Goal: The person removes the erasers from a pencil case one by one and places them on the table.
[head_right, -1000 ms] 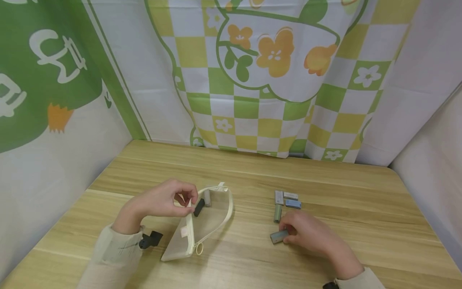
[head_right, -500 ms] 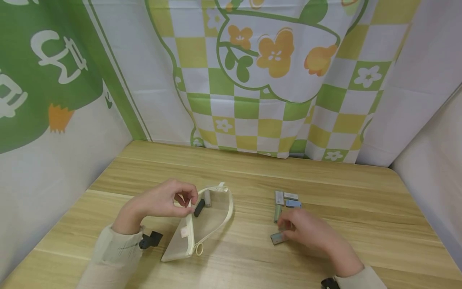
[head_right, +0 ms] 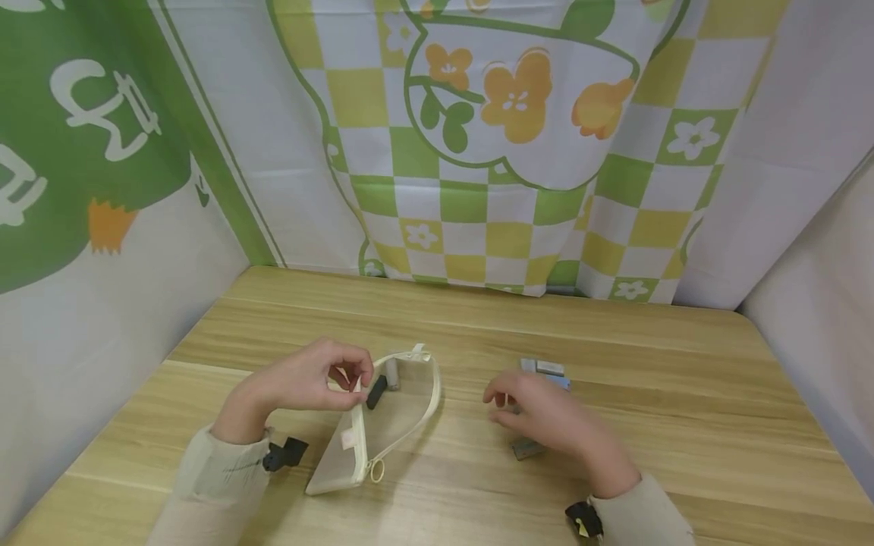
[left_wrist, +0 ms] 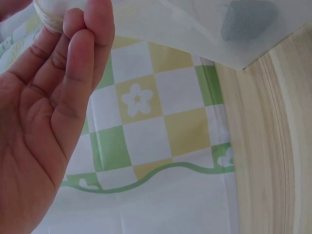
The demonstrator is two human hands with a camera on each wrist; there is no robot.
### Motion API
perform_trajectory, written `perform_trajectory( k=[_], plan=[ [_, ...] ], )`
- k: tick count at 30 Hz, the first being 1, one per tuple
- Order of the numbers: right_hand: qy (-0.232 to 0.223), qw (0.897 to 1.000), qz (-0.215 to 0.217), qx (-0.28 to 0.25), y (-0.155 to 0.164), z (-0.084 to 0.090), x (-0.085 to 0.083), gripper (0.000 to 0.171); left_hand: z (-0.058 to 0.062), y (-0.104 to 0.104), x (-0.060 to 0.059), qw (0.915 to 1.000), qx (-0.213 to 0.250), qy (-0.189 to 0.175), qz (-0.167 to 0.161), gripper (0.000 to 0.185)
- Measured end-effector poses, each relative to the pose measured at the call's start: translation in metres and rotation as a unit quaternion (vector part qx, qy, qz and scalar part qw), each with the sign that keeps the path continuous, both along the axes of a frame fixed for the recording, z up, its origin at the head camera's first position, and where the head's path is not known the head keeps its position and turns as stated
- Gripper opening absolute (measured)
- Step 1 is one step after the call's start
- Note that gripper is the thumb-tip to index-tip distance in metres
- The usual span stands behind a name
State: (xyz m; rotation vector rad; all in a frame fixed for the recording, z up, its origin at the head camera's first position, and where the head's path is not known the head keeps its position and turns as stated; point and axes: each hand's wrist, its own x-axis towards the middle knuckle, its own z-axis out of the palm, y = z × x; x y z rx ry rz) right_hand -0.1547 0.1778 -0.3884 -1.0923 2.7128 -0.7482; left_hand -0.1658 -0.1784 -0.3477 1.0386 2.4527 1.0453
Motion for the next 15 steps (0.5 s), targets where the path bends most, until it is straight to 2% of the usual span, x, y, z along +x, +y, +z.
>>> perform_trajectory(
  k=[6,15],
  plan=[
    [0.0,1.0,-0.001,-0.029,-0.018,0.001,-0.005,0.023,-0.001,0.001,0.0,1.0,0.002,0.0,-0.003,0.006],
    [0.028,0.997,0.032,-0.064,-0.041,-0.001,-0.013,0.022,-0.003,0.002,-0.001,1.0,0.003,-0.004,-0.002,0.007]
  ],
)
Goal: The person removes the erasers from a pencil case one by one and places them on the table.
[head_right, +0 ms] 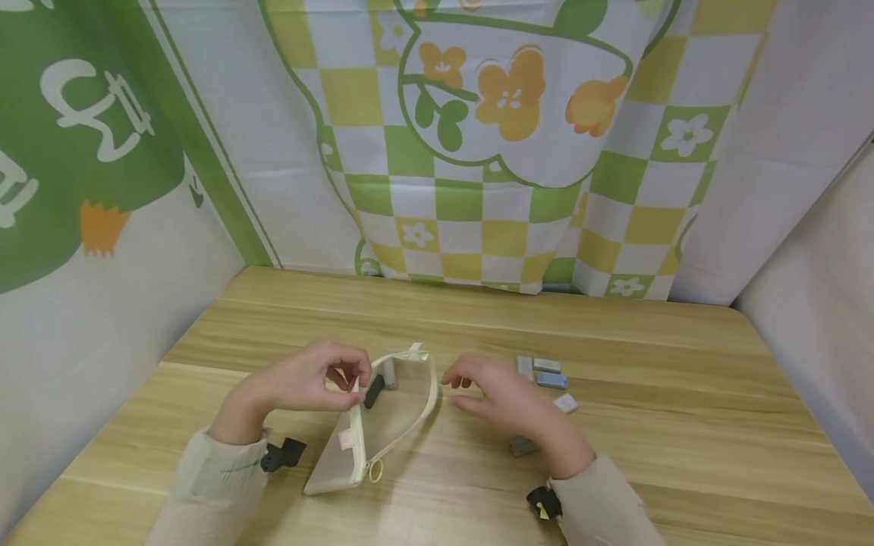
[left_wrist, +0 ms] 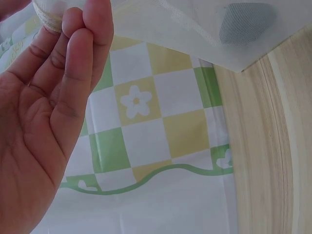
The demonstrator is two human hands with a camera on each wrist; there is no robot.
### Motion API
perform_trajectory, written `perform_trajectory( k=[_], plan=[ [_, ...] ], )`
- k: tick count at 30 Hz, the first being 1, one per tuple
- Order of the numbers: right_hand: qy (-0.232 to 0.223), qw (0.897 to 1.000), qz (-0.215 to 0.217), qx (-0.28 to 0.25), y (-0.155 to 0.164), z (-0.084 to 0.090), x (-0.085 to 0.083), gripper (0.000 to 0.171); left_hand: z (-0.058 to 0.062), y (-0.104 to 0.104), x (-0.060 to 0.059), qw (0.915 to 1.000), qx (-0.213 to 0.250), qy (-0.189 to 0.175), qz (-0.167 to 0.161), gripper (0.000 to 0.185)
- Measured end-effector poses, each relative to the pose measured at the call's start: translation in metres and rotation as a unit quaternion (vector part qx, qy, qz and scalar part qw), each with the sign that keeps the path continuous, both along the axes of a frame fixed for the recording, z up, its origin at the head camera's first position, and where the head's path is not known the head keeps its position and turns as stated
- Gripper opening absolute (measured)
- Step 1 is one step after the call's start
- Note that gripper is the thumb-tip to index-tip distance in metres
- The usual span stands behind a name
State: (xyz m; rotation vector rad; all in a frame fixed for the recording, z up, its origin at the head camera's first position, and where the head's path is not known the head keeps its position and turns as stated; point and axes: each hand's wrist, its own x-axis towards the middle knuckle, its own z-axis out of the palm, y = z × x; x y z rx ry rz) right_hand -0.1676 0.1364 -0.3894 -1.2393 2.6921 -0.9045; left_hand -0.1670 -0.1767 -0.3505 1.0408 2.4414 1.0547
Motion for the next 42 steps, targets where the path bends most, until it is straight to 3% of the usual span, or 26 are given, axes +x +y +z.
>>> perform_trajectory(
  k=[13,28,42],
  plan=[
    [0.03,0.999,0.036,-0.009,-0.035,0.003,-0.004,0.032,0.003,0.0,0.002,1.0,-0.004,-0.001,0.001,0.006],
    [-0.041,0.997,0.065,-0.014,-0.059,-0.003,-0.011,0.032,0.002,-0.002,0.002,1.0,0.002,0.008,0.0,0.007],
    [-0.051,0.994,0.095,-0.003,-0.078,-0.015,-0.02,0.034,0.003,-0.001,0.002,0.9998,-0.003,0.02,-0.001,0.006]
  ],
)
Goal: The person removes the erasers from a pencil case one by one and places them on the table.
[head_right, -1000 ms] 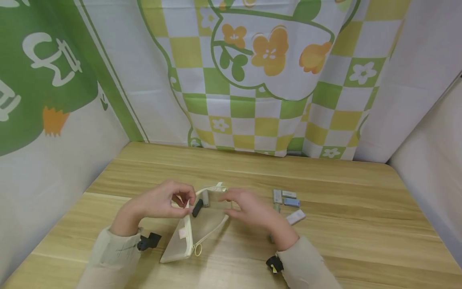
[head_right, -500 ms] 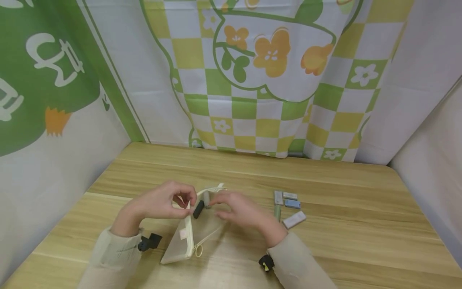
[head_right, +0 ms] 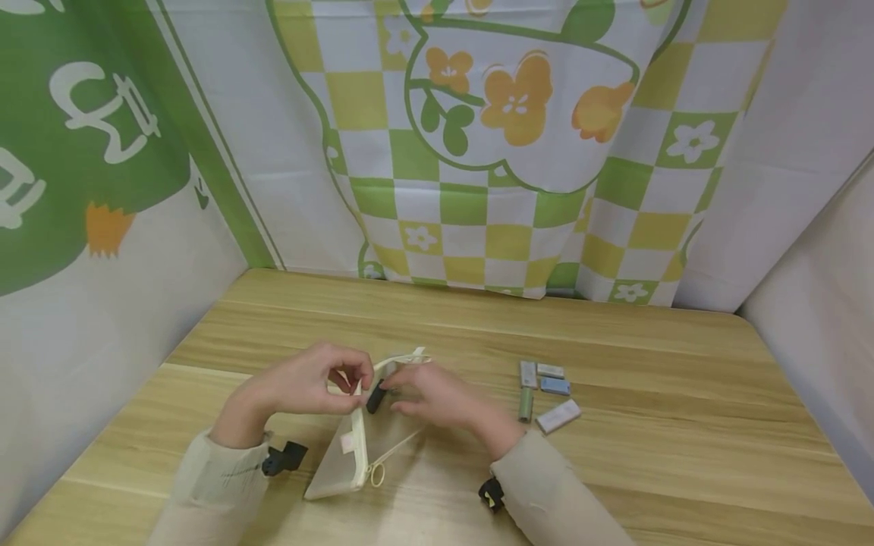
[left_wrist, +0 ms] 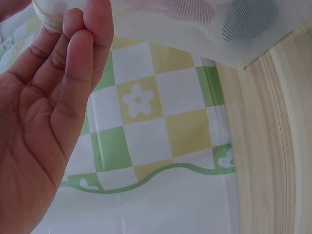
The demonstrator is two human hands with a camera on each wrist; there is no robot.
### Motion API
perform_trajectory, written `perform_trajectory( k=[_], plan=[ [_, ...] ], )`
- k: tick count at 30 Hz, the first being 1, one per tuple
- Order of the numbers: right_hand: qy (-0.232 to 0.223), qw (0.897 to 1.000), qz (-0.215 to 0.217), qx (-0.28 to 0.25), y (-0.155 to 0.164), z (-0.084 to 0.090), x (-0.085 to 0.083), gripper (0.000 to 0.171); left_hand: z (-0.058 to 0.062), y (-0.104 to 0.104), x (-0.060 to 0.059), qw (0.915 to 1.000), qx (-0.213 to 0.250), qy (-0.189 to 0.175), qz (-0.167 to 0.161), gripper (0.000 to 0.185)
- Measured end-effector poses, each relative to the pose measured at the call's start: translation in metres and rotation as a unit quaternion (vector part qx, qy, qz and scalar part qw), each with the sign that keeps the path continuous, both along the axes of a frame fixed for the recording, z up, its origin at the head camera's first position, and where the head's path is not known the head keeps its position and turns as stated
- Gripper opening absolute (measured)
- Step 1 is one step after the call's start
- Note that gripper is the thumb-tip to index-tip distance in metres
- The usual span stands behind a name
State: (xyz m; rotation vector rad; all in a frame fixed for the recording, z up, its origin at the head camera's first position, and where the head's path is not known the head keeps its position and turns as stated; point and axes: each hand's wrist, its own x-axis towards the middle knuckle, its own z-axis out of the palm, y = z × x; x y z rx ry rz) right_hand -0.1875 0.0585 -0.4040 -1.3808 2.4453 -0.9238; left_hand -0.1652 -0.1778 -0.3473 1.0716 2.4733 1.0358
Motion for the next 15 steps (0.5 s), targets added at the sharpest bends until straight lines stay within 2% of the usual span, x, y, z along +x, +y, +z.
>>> perform_trajectory(
  k=[10,15],
  plan=[
    [-0.033,0.999,0.01,-0.016,-0.009,-0.005,-0.004,0.038,-0.001,-0.001,-0.001,1.0,0.002,-0.002,0.001,0.007],
    [-0.002,0.999,0.029,-0.014,-0.012,-0.006,-0.008,0.035,-0.001,-0.001,-0.001,1.0,0.003,-0.002,0.0,0.007]
  ],
)
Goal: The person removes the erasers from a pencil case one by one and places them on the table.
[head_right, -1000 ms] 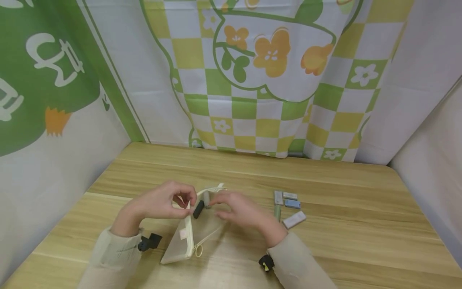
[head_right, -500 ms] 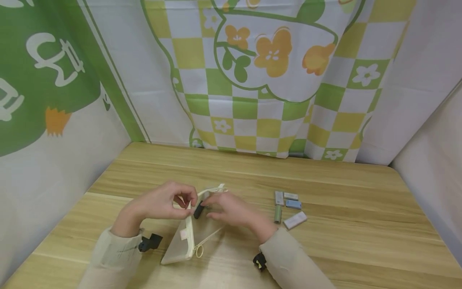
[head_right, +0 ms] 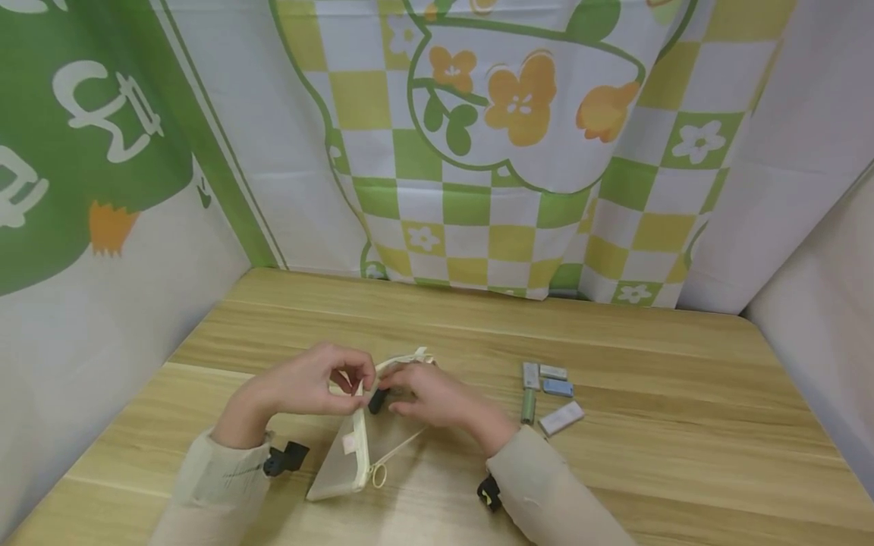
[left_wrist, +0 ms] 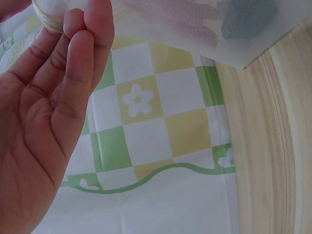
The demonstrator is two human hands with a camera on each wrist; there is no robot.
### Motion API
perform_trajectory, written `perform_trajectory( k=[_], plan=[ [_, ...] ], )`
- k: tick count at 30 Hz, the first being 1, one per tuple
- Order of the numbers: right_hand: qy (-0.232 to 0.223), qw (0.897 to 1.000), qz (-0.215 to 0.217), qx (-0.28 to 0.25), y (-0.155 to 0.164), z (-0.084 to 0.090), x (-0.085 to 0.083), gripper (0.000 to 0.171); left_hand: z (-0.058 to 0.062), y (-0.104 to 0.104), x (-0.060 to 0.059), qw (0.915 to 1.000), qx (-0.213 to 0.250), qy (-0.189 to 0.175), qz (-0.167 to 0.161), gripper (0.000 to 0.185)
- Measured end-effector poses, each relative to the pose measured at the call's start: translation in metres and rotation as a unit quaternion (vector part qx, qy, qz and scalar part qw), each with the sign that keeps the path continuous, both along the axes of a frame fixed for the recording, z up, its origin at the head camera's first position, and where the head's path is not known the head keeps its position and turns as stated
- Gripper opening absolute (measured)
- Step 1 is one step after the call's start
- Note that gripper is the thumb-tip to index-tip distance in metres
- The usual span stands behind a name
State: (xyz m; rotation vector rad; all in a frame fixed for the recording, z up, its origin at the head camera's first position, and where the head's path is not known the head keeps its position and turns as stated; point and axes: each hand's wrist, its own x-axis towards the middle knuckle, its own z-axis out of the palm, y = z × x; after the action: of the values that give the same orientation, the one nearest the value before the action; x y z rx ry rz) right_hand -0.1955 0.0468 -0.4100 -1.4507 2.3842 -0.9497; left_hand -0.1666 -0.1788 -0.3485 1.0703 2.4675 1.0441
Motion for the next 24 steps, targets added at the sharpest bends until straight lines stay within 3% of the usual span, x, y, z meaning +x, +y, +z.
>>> perform_trajectory(
  k=[8,24],
  plan=[
    [0.071,0.997,0.015,0.013,-0.0036,0.0012,-0.0025,0.037,0.0013,0.0003,0.0006,1.0,-0.005,0.001,0.003,0.009],
    [0.121,0.989,-0.007,0.082,-0.0084,0.0007,-0.0021,0.037,0.0019,0.0003,0.0006,1.0,-0.006,-0.002,0.006,0.007]
  ],
)
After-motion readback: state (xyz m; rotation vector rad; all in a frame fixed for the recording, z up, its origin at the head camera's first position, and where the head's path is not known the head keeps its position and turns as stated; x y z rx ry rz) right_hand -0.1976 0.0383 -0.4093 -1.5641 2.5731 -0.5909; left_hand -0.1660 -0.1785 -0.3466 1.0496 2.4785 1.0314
